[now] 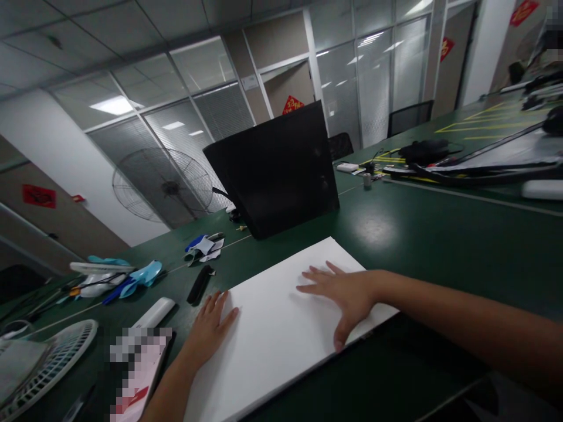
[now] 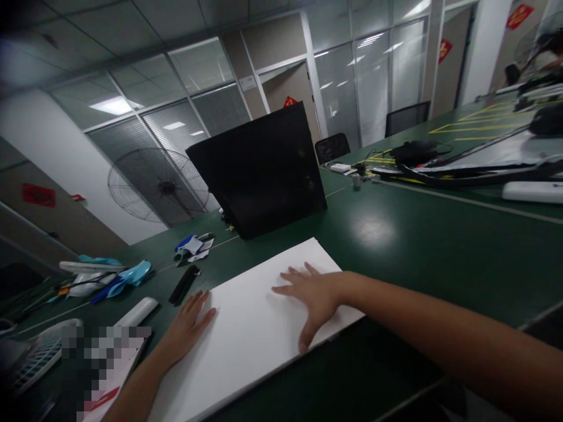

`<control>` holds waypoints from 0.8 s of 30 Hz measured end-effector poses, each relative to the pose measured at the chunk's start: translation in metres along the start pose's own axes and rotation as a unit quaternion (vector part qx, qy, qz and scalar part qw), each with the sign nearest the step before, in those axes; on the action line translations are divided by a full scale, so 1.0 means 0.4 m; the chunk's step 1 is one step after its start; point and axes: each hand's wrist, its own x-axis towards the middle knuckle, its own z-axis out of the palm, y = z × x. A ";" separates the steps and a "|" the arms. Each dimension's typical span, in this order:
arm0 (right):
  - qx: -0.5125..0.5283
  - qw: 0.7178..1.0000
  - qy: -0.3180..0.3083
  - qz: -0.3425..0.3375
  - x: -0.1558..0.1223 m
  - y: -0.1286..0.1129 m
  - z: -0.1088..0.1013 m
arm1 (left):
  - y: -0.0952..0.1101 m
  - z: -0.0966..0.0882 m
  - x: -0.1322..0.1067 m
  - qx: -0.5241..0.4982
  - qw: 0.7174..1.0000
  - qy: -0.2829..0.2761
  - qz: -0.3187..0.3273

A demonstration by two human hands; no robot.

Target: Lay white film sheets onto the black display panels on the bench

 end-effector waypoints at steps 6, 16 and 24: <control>-0.007 0.998 -0.006 0.070 -0.039 0.091 -0.038 | -0.015 -0.003 0.000 -0.012 1.000 0.006 0.011; -0.064 0.962 0.227 0.139 0.007 0.232 -0.033 | -0.036 -0.009 -0.006 -0.042 0.999 -0.010 0.017; -0.073 0.956 0.233 0.165 0.027 0.325 -0.016 | -0.010 -0.032 -0.017 -0.030 0.999 -0.039 0.016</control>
